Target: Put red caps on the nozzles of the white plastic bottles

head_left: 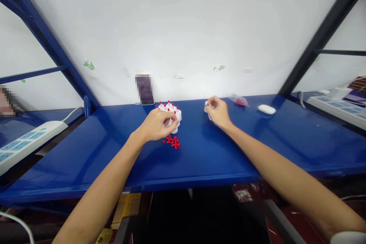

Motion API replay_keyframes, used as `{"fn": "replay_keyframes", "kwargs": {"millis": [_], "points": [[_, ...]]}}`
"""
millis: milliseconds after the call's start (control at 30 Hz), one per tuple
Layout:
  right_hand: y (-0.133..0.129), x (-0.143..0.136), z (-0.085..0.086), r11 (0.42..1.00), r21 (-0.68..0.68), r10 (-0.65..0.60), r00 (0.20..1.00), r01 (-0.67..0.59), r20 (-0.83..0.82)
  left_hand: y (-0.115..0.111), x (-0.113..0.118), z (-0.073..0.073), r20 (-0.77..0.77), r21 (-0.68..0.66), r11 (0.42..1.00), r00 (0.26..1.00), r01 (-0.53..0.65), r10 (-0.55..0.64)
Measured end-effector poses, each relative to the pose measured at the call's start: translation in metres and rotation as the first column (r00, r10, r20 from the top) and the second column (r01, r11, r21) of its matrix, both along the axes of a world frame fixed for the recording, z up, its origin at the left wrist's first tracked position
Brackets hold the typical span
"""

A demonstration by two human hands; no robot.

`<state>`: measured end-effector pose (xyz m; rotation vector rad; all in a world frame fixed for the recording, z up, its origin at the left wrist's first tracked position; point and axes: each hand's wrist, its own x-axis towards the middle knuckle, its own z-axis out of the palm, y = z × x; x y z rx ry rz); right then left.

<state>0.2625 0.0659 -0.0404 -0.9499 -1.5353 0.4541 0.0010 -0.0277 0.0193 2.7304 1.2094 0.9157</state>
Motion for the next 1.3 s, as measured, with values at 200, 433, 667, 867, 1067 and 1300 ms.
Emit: {"fn": "replay_keyframes", "kwargs": {"millis": [200,433,667,867,1067,1300], "points": [[-0.017,-0.026,0.000,0.949,-0.103,0.286,0.951,-0.298,-0.121,-0.013,0.007,0.010,-0.148,-0.491,0.868,0.975,0.074,-0.167],[-0.029,-0.038,0.001,0.747,-0.355,0.527,0.827,-0.561,-0.197,-0.006,0.001,0.001,-0.160,-0.619,0.780,0.958,0.091,-0.239],[-0.036,-0.039,0.005,0.726,-0.356,0.607,0.792,-0.588,-0.071,-0.008,0.005,0.001,-0.113,-0.618,0.777,0.964,0.121,-0.240],[-0.049,-0.043,0.012,0.653,-0.369,0.684,0.724,-0.662,-0.087,-0.008,0.013,-0.005,0.189,-0.308,0.940,0.978,0.148,-0.092],[-0.057,-0.051,0.015,0.598,-0.369,0.743,0.664,-0.712,-0.078,-0.001,0.016,-0.015,0.284,0.018,0.998,0.956,0.068,-0.070],[-0.062,-0.052,0.017,0.570,-0.370,0.771,0.633,-0.733,-0.066,0.001,0.015,-0.019,0.215,0.030,0.996,0.972,0.088,-0.093]]}}
